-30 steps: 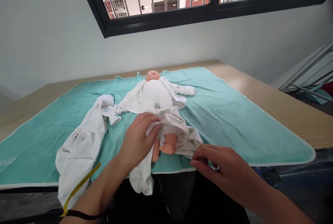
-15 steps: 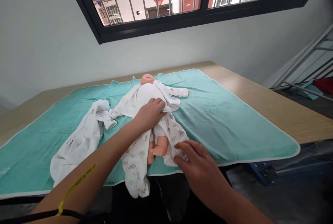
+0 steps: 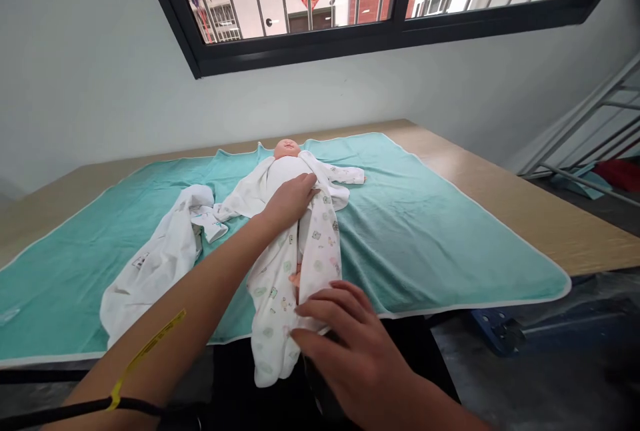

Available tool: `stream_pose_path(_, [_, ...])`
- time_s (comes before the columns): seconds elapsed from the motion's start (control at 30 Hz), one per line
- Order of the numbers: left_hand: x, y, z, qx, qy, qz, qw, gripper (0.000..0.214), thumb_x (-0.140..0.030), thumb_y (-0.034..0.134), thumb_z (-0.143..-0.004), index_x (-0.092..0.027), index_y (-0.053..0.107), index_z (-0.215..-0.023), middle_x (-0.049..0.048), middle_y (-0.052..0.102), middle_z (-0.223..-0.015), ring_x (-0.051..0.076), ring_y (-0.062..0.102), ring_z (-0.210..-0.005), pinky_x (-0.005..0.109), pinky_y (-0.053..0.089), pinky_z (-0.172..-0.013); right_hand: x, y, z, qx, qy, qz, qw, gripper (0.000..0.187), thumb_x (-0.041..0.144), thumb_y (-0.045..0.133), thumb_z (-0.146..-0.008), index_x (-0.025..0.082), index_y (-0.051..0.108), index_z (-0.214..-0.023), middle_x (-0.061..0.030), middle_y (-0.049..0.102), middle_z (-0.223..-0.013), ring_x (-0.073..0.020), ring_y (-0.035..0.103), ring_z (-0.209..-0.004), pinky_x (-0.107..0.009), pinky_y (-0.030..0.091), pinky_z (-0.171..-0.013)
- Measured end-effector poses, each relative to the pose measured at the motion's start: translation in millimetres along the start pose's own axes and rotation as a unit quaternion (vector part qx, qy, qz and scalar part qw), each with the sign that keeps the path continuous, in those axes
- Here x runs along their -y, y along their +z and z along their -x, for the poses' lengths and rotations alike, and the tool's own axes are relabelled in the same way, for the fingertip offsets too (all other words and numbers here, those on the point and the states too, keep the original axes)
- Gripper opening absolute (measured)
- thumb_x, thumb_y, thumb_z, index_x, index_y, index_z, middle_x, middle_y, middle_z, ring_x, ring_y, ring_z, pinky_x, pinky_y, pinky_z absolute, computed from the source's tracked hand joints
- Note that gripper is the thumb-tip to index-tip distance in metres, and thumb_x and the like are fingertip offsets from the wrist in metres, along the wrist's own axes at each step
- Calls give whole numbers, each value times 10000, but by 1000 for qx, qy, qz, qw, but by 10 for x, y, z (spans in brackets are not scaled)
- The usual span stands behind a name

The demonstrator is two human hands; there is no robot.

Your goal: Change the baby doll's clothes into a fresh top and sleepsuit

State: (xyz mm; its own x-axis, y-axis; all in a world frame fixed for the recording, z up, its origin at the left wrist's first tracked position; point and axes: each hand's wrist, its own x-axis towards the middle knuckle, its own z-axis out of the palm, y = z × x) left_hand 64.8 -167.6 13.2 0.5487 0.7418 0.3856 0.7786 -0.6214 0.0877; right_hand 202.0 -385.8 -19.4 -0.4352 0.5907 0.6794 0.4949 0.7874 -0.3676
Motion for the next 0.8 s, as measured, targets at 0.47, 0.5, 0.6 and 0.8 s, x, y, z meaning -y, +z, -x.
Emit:
stream_pose_path(0.47, [227,-108,88,-41,-138,155,977,313,-395,360,-943,-216,570,-795,15,642,-759,180,566,-714,298,398,-644,-1288,-302,-619,-36,265,-87,960,230,306,543,-877,216,615,-1076,-55,626,-1111,-192,586,-1037,-355,512,-881])
stream_pose_path(0.5, [297,-135,145,-38,-155,162,974,270,-373,405,-921,-215,588,-799,14,649,-770,180,571,-725,301,413,-660,-1421,-255,-732,-31,260,-87,961,239,309,547,-869,211,622,-1074,-58,628,-1106,-191,582,-1038,-349,511,-873])
stream_pose_path(0.6, [484,-192,321,0,-161,187,969,181,-349,539,-840,-212,658,-845,26,650,-856,183,591,-794,316,471,-746,-1793,-95,-1077,7,229,-85,970,227,312,569,-844,200,655,-1022,-72,617,-1138,-198,561,-1072,-349,499,-872])
stream_pose_path(0.8, [594,-245,539,70,-69,180,979,231,-328,718,-728,-251,717,-945,85,433,-1407,283,373,-1348,449,314,-1133,-2134,-7,-1578,241,108,-108,958,267,401,781,-684,241,733,-893,-44,380,-1484,-282,306,-1383,-463,265,-1125])
